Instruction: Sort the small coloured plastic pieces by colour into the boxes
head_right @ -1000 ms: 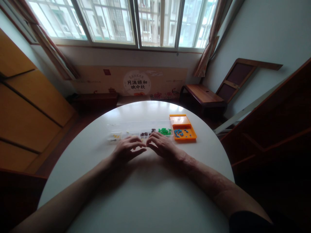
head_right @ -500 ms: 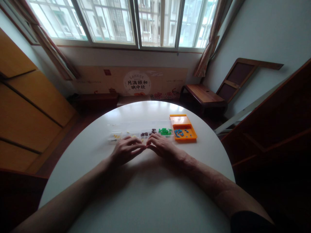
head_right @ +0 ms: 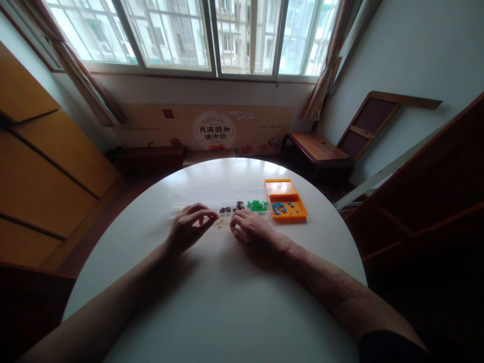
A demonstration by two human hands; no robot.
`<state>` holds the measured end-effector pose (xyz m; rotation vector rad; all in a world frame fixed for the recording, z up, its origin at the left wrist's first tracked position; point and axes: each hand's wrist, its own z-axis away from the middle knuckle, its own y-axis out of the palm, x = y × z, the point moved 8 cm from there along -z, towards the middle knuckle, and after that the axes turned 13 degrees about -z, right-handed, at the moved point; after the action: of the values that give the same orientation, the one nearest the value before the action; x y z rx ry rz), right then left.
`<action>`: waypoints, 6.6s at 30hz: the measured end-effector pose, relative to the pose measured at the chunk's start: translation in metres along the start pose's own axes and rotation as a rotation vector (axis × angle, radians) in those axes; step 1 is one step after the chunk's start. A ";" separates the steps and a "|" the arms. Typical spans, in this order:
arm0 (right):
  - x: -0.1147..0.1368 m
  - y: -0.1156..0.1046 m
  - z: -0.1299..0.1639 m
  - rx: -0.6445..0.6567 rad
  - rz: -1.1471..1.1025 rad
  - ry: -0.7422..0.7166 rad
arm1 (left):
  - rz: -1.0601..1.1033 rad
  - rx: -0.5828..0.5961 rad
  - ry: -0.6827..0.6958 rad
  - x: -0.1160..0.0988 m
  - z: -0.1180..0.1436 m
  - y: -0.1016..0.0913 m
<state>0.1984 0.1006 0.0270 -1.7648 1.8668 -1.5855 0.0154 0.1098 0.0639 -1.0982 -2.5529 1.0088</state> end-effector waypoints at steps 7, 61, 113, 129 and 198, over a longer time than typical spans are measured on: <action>0.002 0.001 0.000 0.022 0.005 -0.012 | -0.255 0.002 -0.252 0.036 0.003 -0.007; 0.005 -0.001 0.000 0.041 0.024 0.013 | -0.289 0.143 -0.124 0.050 0.004 0.001; 0.002 -0.001 0.001 0.030 -0.011 0.044 | -0.301 0.031 -0.316 0.049 0.006 -0.007; 0.004 -0.001 -0.001 0.022 -0.003 0.028 | -0.107 0.333 0.178 0.010 0.015 0.027; -0.007 0.002 0.004 -0.020 -0.027 0.030 | 0.006 0.361 0.332 -0.012 0.018 0.037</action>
<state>0.2019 0.1036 0.0205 -1.7913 1.8869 -1.6172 0.0377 0.1106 0.0268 -1.0662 -2.0138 1.1246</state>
